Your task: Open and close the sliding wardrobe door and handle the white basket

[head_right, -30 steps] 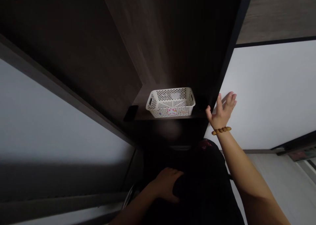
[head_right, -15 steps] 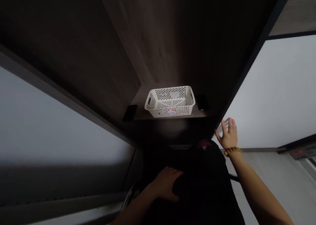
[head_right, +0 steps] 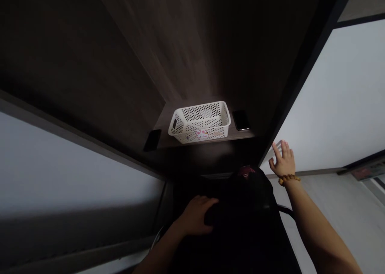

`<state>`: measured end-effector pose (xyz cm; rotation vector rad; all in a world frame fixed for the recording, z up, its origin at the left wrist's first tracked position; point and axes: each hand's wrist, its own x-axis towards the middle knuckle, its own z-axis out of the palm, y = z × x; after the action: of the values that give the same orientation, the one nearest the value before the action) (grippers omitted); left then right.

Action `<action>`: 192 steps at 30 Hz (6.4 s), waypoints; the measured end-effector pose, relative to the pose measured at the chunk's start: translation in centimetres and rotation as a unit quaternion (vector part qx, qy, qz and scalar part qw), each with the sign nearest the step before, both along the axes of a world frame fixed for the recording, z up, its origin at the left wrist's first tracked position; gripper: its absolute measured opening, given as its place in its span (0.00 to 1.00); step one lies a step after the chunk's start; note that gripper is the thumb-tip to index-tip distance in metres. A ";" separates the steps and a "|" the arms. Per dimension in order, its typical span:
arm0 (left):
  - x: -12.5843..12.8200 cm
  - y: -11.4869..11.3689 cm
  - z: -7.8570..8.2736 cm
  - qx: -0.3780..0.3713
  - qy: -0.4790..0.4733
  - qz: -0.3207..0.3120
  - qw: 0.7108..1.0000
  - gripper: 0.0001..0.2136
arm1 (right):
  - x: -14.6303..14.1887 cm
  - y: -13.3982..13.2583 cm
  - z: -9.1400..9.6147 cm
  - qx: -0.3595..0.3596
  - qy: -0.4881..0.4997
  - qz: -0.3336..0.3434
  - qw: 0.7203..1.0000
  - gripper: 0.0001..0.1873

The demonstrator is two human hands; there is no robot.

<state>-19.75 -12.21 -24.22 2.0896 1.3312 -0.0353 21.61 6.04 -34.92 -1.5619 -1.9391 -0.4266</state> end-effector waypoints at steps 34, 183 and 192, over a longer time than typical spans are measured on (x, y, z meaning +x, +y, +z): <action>-8.9 29.9 11.1 0.293 0.215 0.173 0.915 0.32 | -25.8 13.7 19.0 -0.144 -0.144 0.089 0.975 0.38; 0.3 4.5 -10.9 0.324 -0.187 0.288 0.881 0.19 | -9.4 1.6 15.2 0.150 0.338 0.013 0.929 0.35; 2.7 4.2 -7.2 0.345 -0.200 0.282 0.873 0.15 | -11.3 1.1 10.9 0.119 0.232 0.100 0.960 0.42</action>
<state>-17.04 -8.00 -31.38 1.9564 1.7808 1.2160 10.30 7.11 -23.99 -1.1715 -1.5922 -0.1779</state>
